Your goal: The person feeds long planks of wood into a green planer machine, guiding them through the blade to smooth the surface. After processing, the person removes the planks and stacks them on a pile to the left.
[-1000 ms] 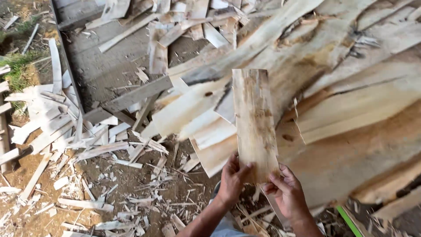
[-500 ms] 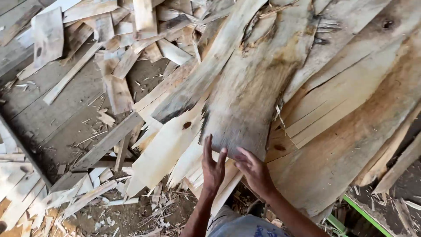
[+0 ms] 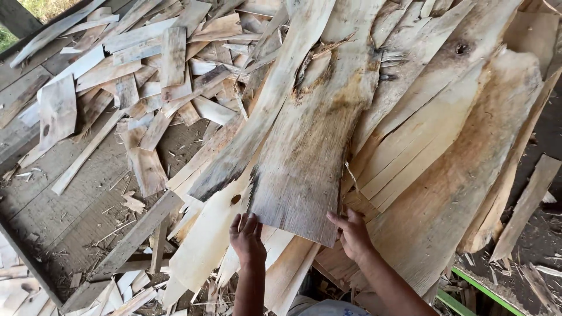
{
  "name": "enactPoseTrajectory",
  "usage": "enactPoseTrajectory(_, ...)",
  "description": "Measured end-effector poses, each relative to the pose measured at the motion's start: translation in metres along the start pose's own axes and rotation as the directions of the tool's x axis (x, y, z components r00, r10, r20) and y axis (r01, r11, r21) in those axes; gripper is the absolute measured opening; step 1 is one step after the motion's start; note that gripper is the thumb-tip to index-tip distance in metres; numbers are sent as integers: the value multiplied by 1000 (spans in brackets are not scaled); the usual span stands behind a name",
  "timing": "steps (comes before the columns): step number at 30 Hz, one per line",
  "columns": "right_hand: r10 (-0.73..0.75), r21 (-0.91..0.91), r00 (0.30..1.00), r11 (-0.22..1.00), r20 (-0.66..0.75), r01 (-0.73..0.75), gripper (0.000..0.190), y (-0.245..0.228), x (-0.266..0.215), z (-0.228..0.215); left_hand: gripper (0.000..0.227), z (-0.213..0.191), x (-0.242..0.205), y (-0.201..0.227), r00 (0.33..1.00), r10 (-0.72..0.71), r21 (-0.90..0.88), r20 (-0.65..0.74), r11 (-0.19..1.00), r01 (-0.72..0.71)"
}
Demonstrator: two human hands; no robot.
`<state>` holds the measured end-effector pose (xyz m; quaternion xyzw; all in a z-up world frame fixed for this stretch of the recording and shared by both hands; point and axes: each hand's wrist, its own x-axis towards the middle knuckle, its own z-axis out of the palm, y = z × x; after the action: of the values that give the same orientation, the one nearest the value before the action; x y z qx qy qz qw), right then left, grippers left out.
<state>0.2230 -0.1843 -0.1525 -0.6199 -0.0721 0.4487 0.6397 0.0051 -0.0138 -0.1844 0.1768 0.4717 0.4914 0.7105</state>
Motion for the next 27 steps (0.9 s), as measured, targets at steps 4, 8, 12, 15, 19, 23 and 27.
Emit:
enactPoseTrajectory(4,96,156,992,982,82,-108,63,-37,4,11,36,-9,11,-7,963,-132,-51,236,988,148)
enactPoseTrajectory(8,101,54,995,993,16,-102,78,-48,16,-20,31,14,-17,5,935,-206,0,288,977,215)
enactPoseTrajectory(12,15,-113,1000,993,-16,-17,88,-57,5,-66,27,38,-52,27,830,-453,289,326,884,369)
enactPoseTrajectory(15,15,-124,1000,992,-22,-17,85,-50,-9,-92,27,29,-51,8,781,-494,397,382,851,345)
enactPoseTrajectory(19,7,-129,999,992,-42,-12,83,-50,-36,-102,33,36,-61,-17,779,-447,415,440,870,266)
enactPoseTrajectory(23,-60,-219,993,975,-104,36,87,-66,-63,-115,36,30,-78,-59,790,-415,270,452,907,323)
enactPoseTrajectory(27,-55,-255,989,967,-138,18,88,-46,-81,-162,41,31,-103,-64,782,-457,439,424,859,264)
